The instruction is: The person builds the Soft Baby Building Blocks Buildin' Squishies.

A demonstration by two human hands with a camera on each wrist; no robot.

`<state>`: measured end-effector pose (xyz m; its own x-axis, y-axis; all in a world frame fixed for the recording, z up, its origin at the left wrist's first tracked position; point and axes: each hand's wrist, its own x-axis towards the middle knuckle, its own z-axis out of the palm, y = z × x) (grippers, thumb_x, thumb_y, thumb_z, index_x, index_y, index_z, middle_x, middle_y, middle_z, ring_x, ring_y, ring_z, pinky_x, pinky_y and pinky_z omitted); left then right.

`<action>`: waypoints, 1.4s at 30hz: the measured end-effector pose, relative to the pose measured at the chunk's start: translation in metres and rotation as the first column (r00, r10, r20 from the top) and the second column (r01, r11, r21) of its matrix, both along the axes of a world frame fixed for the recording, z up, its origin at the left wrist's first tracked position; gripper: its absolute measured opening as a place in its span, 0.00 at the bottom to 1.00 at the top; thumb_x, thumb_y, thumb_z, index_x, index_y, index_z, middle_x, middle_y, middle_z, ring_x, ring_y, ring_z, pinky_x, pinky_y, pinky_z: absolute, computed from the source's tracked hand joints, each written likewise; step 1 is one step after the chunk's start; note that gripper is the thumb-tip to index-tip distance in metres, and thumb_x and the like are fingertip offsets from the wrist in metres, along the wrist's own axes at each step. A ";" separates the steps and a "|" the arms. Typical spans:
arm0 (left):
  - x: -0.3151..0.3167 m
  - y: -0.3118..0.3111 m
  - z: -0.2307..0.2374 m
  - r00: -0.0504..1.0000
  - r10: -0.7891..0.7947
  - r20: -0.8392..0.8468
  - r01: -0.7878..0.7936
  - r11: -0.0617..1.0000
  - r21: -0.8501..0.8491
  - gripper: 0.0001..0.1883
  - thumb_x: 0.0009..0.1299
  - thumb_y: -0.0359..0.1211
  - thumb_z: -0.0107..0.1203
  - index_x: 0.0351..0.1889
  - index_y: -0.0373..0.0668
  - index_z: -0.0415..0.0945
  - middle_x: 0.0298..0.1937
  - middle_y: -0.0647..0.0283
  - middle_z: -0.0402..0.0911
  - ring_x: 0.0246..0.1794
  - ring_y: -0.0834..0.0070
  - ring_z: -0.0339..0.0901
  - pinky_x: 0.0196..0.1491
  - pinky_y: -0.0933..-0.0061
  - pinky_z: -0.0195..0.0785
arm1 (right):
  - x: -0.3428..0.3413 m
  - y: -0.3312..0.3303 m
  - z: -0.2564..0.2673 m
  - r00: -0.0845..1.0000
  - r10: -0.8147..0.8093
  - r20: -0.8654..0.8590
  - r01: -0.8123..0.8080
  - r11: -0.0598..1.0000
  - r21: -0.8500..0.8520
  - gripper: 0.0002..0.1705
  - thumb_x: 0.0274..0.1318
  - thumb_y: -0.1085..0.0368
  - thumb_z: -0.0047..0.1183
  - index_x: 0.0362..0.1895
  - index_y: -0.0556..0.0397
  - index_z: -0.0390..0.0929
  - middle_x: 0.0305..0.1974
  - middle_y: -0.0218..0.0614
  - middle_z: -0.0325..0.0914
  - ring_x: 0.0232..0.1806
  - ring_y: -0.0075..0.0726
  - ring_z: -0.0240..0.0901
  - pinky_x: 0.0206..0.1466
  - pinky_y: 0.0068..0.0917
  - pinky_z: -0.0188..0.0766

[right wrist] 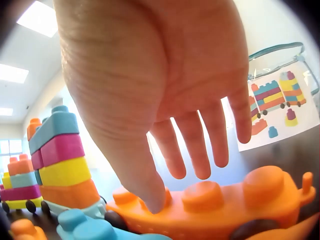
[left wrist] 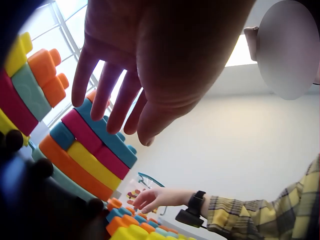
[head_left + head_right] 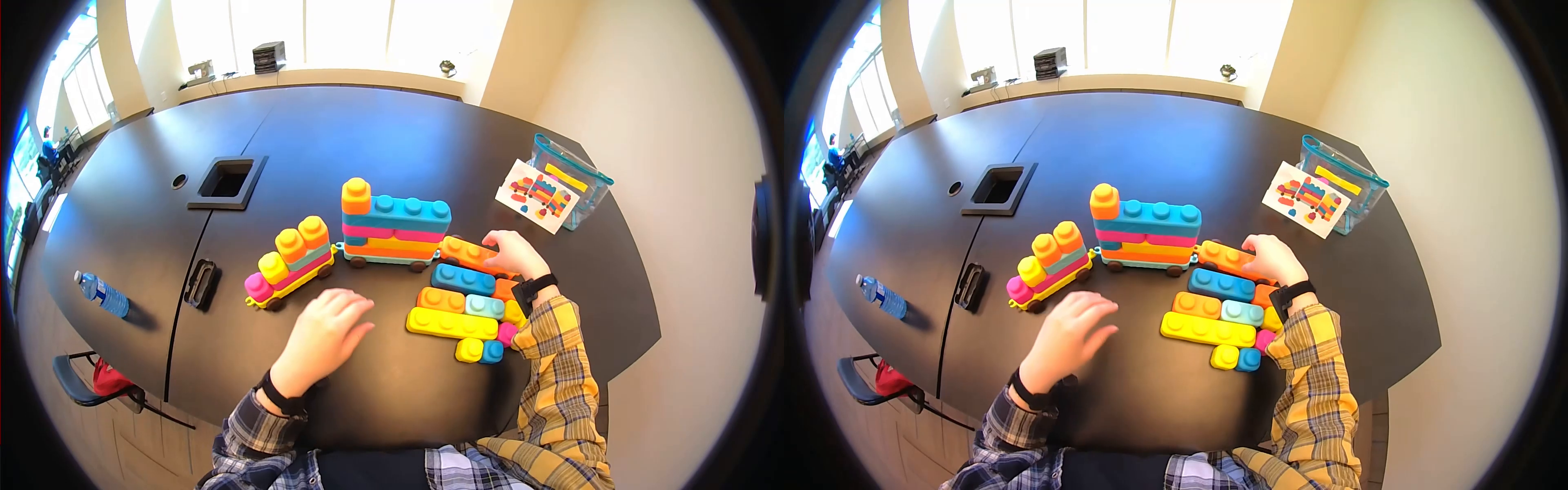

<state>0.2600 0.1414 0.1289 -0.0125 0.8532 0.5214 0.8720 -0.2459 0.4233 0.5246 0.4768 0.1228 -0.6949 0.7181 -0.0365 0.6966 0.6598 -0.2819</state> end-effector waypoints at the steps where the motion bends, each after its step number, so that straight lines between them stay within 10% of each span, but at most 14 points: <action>1: 0.005 -0.002 -0.001 1.000 -0.022 0.000 0.022 1.000 -0.019 0.18 0.65 0.30 0.71 0.53 0.40 0.81 0.51 0.56 0.83 0.55 0.54 0.80 0.59 0.56 0.76 | 0.001 -0.001 -0.001 0.996 -0.034 0.081 0.034 0.999 0.003 0.28 0.47 0.62 0.74 0.55 0.51 0.84 0.53 0.46 0.86 0.55 0.53 0.83 0.60 0.41 0.80; 9: 0.014 -0.012 -0.006 0.996 -0.030 0.080 0.034 0.998 -0.057 0.17 0.65 0.30 0.71 0.52 0.40 0.82 0.50 0.57 0.84 0.54 0.56 0.81 0.56 0.58 0.78 | 0.004 0.001 -0.009 0.981 -0.049 0.186 0.059 0.997 -0.048 0.31 0.46 0.63 0.72 0.58 0.47 0.81 0.52 0.46 0.86 0.57 0.54 0.82 0.60 0.43 0.80; 15: 0.008 -0.027 -0.005 0.991 0.016 0.129 -0.008 0.998 -0.065 0.17 0.66 0.30 0.71 0.52 0.40 0.82 0.49 0.56 0.85 0.53 0.55 0.81 0.57 0.58 0.77 | 0.035 -0.018 0.040 0.963 -0.238 -0.129 0.232 0.971 -0.060 0.31 0.46 0.63 0.69 0.59 0.49 0.78 0.48 0.49 0.87 0.53 0.56 0.84 0.56 0.46 0.80; 21: 0.004 -0.040 -0.008 0.976 0.078 0.203 -0.065 0.995 -0.071 0.21 0.67 0.31 0.70 0.57 0.39 0.81 0.52 0.56 0.86 0.54 0.55 0.82 0.58 0.60 0.76 | 0.058 -0.124 0.070 0.893 0.058 -0.447 -0.056 0.998 0.018 0.29 0.46 0.64 0.68 0.56 0.53 0.81 0.45 0.50 0.86 0.49 0.56 0.85 0.52 0.40 0.81; 28: 0.005 -0.055 -0.019 0.945 0.039 0.325 0.029 0.979 -0.201 0.30 0.68 0.35 0.71 0.66 0.39 0.75 0.57 0.54 0.84 0.61 0.54 0.80 0.65 0.58 0.72 | 0.008 -0.230 0.012 0.916 0.360 -0.177 -0.352 0.933 0.074 0.31 0.47 0.59 0.69 0.58 0.51 0.81 0.47 0.45 0.86 0.51 0.54 0.84 0.55 0.45 0.81; 42: 0.023 -0.056 -0.047 0.993 -0.035 0.109 0.076 0.910 -0.408 0.33 0.58 0.34 0.76 0.62 0.38 0.78 0.63 0.53 0.79 0.63 0.51 0.76 0.67 0.57 0.71 | -0.018 -0.248 -0.030 0.909 0.406 -0.092 -0.405 0.914 0.034 0.31 0.47 0.59 0.70 0.57 0.52 0.80 0.45 0.44 0.85 0.51 0.54 0.82 0.54 0.47 0.79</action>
